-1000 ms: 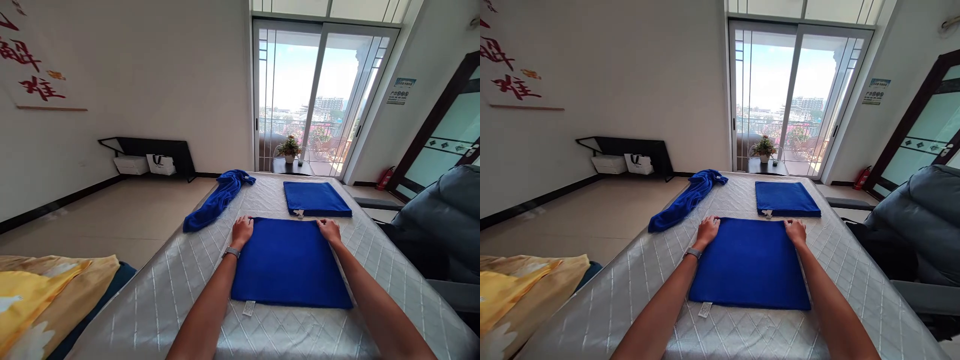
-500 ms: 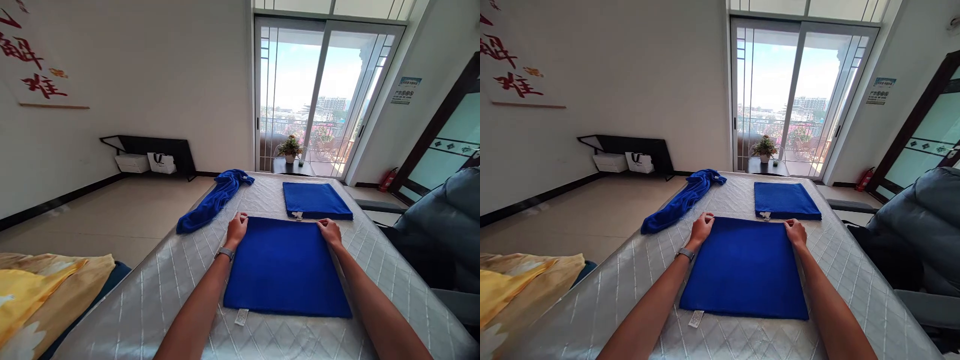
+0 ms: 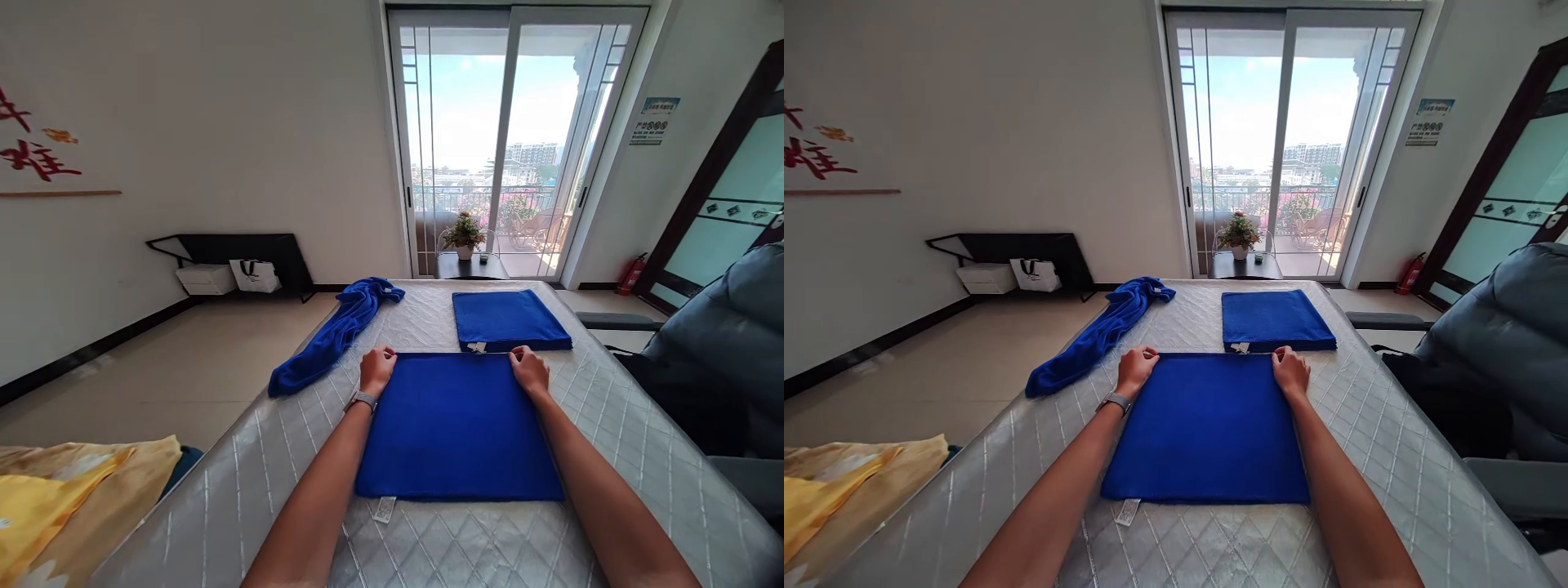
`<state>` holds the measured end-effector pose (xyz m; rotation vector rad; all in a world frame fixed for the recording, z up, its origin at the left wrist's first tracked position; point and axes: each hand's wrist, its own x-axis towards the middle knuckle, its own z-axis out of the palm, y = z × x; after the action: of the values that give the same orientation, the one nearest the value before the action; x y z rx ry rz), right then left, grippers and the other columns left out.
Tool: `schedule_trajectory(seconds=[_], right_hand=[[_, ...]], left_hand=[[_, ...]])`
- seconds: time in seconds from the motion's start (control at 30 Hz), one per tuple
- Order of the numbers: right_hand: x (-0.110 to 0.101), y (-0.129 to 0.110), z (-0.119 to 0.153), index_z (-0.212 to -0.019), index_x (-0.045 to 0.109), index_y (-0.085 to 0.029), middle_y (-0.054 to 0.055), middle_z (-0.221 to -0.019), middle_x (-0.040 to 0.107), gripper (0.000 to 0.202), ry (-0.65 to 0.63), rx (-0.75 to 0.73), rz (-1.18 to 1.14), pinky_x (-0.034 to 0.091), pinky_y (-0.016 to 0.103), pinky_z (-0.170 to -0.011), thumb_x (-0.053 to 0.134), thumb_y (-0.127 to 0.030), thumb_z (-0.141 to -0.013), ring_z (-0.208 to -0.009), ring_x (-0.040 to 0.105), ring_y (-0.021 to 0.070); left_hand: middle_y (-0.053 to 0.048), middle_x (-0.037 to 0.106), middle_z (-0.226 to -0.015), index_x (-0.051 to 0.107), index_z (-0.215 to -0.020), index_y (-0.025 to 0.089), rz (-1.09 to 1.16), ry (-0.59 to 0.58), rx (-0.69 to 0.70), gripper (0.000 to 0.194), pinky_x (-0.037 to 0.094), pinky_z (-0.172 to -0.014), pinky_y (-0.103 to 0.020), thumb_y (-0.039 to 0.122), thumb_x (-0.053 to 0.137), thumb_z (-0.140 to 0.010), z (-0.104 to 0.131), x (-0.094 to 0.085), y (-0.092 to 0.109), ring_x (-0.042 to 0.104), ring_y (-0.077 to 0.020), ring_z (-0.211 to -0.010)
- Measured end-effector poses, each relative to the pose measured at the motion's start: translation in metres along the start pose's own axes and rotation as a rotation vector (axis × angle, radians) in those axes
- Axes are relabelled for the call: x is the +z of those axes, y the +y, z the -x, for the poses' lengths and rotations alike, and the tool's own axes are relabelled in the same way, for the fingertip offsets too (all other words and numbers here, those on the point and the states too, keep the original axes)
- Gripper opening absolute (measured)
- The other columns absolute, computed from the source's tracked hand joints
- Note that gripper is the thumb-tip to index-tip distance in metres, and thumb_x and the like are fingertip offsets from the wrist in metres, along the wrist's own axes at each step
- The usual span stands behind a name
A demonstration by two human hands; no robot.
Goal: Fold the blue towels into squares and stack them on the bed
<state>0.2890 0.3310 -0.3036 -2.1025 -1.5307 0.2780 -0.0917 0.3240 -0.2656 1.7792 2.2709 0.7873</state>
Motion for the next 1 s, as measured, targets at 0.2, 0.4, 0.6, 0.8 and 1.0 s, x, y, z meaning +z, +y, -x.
schedule_trajectory(seconds=[0.2, 0.4, 0.6, 0.8, 1.0], right_hand=[[-0.010, -0.007, 0.012, -0.125, 0.064, -0.024, 0.010, -0.121, 0.070, 0.034, 0.049, -0.034, 0.041, 0.042, 0.041, -0.097, 0.048, -0.040, -0.100, -0.117, 0.060, 0.0294], [-0.012, -0.016, 0.039, -0.139, 0.060, -0.018, 0.011, -0.149, 0.054, 0.048, 0.049, -0.325, 0.142, 0.034, 0.035, -0.113, 0.032, -0.032, -0.103, -0.138, 0.047, 0.0236], [0.003, -0.018, 0.054, -0.160, 0.024, -0.002, 0.015, -0.168, 0.021, 0.066, -0.235, -0.363, 0.329, 0.015, 0.040, -0.124, 0.027, -0.034, -0.103, -0.155, 0.017, 0.0250], [0.001, -0.018, 0.057, -0.161, 0.021, -0.004, 0.012, -0.169, 0.017, 0.066, -0.244, -0.349, 0.332, 0.012, 0.039, -0.125, 0.021, -0.037, -0.104, -0.156, 0.014, 0.0224], [0.000, -0.023, 0.059, -0.161, 0.022, -0.005, 0.011, -0.169, 0.019, 0.069, -0.229, -0.313, 0.284, 0.008, 0.038, -0.125, 0.022, -0.043, -0.103, -0.156, 0.013, 0.0216]], left_hand=[[-0.009, 0.079, -0.099, 0.075, -0.097, 0.021, -0.093, 0.013, 0.037, 0.020, 0.050, -0.081, -0.031, 0.021, 0.058, -0.087, 0.007, -0.008, 0.007, 0.072, -0.0261, -0.097], [-0.014, 0.063, -0.139, 0.070, -0.119, 0.017, -0.141, 0.062, 0.351, 0.036, 0.043, -0.108, -0.040, 0.012, 0.052, -0.088, 0.035, 0.000, 0.055, 0.055, -0.0288, -0.130], [-0.006, 0.063, -0.142, 0.068, -0.126, 0.024, -0.120, -0.102, 0.722, 0.034, 0.038, -0.116, -0.034, 0.034, 0.047, -0.101, 0.105, 0.069, 0.149, 0.053, -0.0203, -0.135], [-0.014, 0.046, -0.158, 0.051, -0.149, 0.020, -0.177, -0.160, 0.557, 0.058, 0.028, -0.122, -0.049, 0.051, 0.030, -0.105, 0.115, 0.091, 0.150, 0.037, -0.0287, -0.149], [-0.013, 0.036, -0.164, 0.042, -0.155, 0.021, -0.275, -0.188, 0.290, 0.067, 0.020, -0.125, -0.049, 0.059, 0.026, -0.102, 0.060, 0.037, 0.057, 0.028, -0.0280, -0.154]])
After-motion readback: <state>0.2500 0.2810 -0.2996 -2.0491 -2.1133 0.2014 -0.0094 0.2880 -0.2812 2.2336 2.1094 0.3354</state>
